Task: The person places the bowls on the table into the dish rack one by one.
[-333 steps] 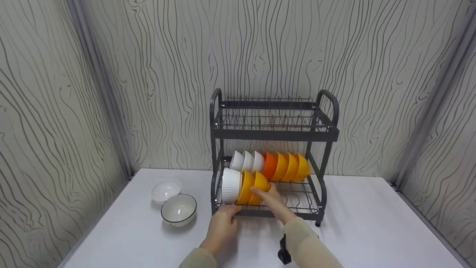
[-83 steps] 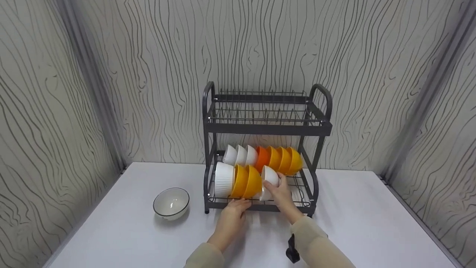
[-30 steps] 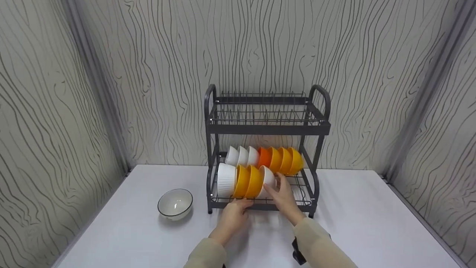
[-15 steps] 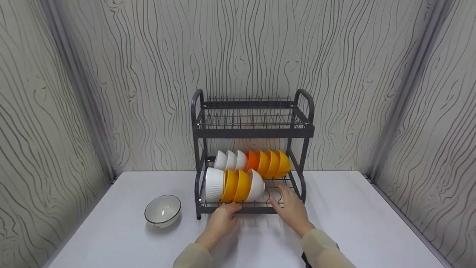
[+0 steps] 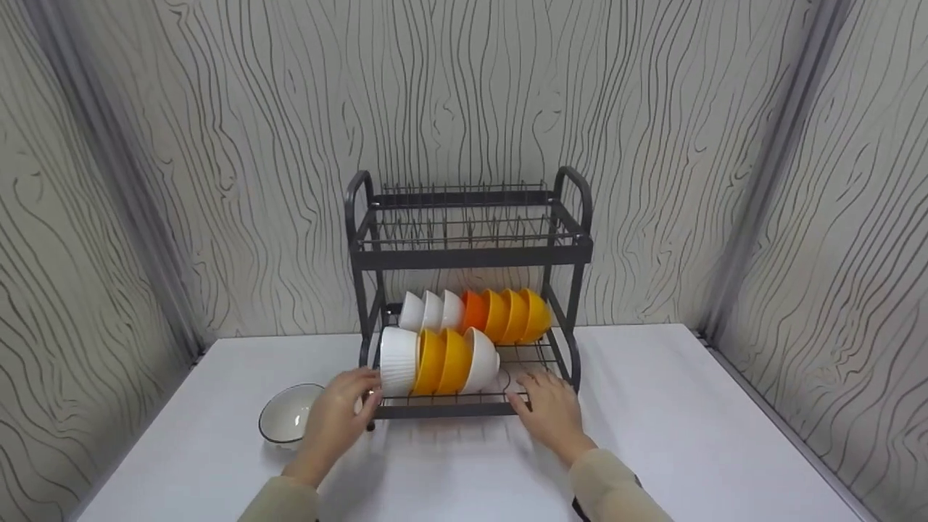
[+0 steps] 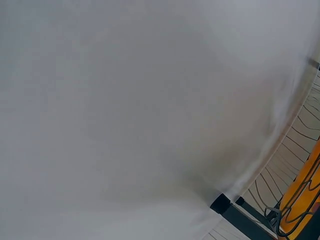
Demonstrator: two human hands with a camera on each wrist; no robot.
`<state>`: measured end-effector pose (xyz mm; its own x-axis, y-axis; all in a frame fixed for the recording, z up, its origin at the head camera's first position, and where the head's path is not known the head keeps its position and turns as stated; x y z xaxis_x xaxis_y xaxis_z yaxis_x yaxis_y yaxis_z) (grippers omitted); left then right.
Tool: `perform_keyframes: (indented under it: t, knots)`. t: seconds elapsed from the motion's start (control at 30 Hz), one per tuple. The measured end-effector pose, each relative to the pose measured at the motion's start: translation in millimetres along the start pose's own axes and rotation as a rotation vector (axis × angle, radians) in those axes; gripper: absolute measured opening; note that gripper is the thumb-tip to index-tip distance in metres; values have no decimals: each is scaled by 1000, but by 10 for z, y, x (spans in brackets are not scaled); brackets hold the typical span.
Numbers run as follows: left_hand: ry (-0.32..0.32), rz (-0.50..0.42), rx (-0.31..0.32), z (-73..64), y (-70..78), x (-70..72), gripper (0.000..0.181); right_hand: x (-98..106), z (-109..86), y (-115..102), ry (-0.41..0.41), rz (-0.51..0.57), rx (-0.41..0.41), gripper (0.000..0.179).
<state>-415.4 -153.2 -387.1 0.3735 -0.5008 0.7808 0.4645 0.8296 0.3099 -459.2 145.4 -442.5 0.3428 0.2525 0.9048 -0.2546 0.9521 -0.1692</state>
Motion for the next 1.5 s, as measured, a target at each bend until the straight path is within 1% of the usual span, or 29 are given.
perform_keyframes:
  t: [0.07, 0.13, 0.17, 0.2, 0.23, 0.3, 0.37, 0.43, 0.5, 0.57, 0.67, 0.77, 0.83, 0.93, 1.1, 1.17, 1.3, 1.4, 1.5]
  knots:
    - [-65, 31, 126, -40, -324, 33, 34, 11, -3, 6, -12, -7, -3, 42]
    - [-190, 66, 244, -111, -642, -24, 50, 19, -3, 19, -18, -7, -9, 43]
    - [-247, 83, 283, -157, -780, -59, 57, 23, -2, 25, -18, -3, -13, 42]
    - [-296, 95, 309, -207, -904, -96, 63, 26, -2, 31, -17, -1, -17, 42]
    - [-336, 113, 323, -254, -1008, -132, 68, 27, 1, 36, -16, 2, -22, 41]
    - [-410, 137, 345, -349, -1172, -206, 76, 15, 4, 46, -17, 7, -31, 40]
    - [-461, 138, 363, -433, -1283, -268, 79, -2, 6, 46, -21, 7, -37, 40]
    - [-504, 133, 378, -501, -1350, -332, 75, -19, 6, 38, -24, 7, -40, 40]
    - [-537, 129, 396, -565, -1383, -381, 64, -29, 7, 22, -23, 13, -41, 40]
    - [-552, 150, 400, -606, -1388, -400, 50, -27, 7, -1, -16, 22, -38, 39]
    - [-552, 205, 396, -633, -1351, -389, 32, -18, 4, -25, 0, 26, -33, 35]
    - [-546, 236, 403, -633, -1301, -374, 21, 2, -1, -31, 22, 11, -29, 32]
    - [-542, 238, 414, -632, -1272, -369, 18, 11, -2, -26, 28, 0, -28, 31]
    - [-531, 230, 413, -617, -1241, -371, 15, 23, 1, -19, 28, -5, -30, 30]
    - [-531, 236, 368, -578, -1213, -344, 16, 27, 35, -38, 19, -7, -30, 32]
    - [-537, 244, 360, -585, -1213, -319, 17, 13, 55, -62, 6, -9, -25, 34]
    - [-568, 242, 364, -645, -1190, -294, 18, -27, 67, -80, -24, 2, -33, 37]
    - [-577, 247, 351, -656, -1106, -288, 16, -39, 45, -45, -37, 10, -51, 38]
    - [-563, 254, 310, -594, -951, -278, 14, -35, 7, 27, -41, 6, -65, 38]
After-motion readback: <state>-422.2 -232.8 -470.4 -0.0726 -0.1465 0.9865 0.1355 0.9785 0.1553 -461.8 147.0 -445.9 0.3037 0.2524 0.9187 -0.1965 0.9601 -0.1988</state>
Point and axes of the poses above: each hand's wrist, its own z-axis towards the middle knuckle, its own x-axis out of the back of the hand, y = z × x, the point moved 10 cm from there along z, towards the middle knuckle, and after that the axes turned 7 degrees about -y, right-handed, at the moved point
